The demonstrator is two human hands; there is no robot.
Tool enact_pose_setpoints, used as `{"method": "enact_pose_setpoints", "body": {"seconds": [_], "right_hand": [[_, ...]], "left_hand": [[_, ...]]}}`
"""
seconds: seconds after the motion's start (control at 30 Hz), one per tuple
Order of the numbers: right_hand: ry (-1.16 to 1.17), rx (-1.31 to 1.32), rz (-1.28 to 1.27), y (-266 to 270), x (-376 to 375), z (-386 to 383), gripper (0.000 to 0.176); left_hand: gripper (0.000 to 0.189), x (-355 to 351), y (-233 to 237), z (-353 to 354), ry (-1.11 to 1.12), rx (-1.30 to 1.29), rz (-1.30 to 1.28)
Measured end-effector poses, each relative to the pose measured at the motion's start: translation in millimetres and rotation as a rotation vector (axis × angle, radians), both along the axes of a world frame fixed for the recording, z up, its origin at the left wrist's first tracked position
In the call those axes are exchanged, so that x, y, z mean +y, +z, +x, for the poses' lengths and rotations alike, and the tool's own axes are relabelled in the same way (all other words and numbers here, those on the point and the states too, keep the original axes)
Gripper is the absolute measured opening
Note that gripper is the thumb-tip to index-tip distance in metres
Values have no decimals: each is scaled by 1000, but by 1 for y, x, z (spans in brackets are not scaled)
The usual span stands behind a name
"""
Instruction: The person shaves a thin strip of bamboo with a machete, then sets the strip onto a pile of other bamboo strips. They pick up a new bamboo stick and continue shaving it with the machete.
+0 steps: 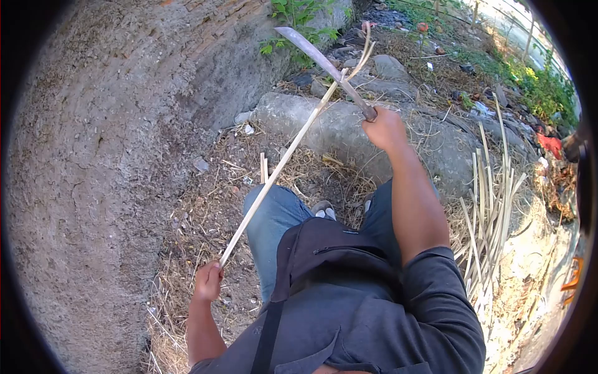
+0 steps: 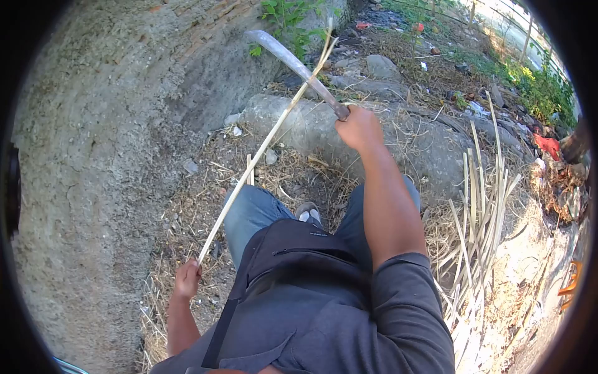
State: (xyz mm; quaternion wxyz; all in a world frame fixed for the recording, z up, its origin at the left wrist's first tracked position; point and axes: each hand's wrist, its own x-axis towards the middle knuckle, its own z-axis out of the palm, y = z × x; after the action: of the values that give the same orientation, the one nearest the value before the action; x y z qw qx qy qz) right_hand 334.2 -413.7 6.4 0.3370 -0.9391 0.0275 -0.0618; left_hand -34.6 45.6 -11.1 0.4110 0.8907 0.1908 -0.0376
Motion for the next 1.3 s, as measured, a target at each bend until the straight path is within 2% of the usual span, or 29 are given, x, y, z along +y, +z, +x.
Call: {"method": "enact_pose_setpoints", "body": {"seconds": [0.1,0.2,0.3,0.4,0.5,0.6,0.7,0.8,0.93,1.1,1.2,1.3], "right_hand": [[-13,-35,40,-10,3,6,32],[65,34,202,-14,4,10,32],[268,256,637,-31,5,16,33],[111,106,535,-24,7,6,34],[78,-26,321,-18,3,5,33],[71,-170,262,-14,8,-3,32],[135,-248,163,-18,15,-2,30],[169,-279,60,-17,24,-10,27],[330,-398,-101,-11,36,-23,23],[545,-489,-230,-14,53,-31,21],[504,-599,-244,-16,50,-27,19],[167,-344,-249,-11,33,-12,23]], "left_hand": [[45,-7,-7,-7,2,-34,71],[57,-14,-6,-8,-15,-64,184],[54,-9,-4,-5,-50,-94,211],[52,-9,-2,2,-56,-70,261],[51,-7,-6,10,-51,-35,395],[51,-9,-14,16,51,-95,364],[52,-7,-31,20,186,-65,534],[53,-9,-42,27,251,-125,391],[53,-4,-49,39,408,-145,135],[53,-9,-45,42,248,-187,253],[51,-6,-48,36,260,-210,262],[50,9,-49,15,254,-205,382]]}}
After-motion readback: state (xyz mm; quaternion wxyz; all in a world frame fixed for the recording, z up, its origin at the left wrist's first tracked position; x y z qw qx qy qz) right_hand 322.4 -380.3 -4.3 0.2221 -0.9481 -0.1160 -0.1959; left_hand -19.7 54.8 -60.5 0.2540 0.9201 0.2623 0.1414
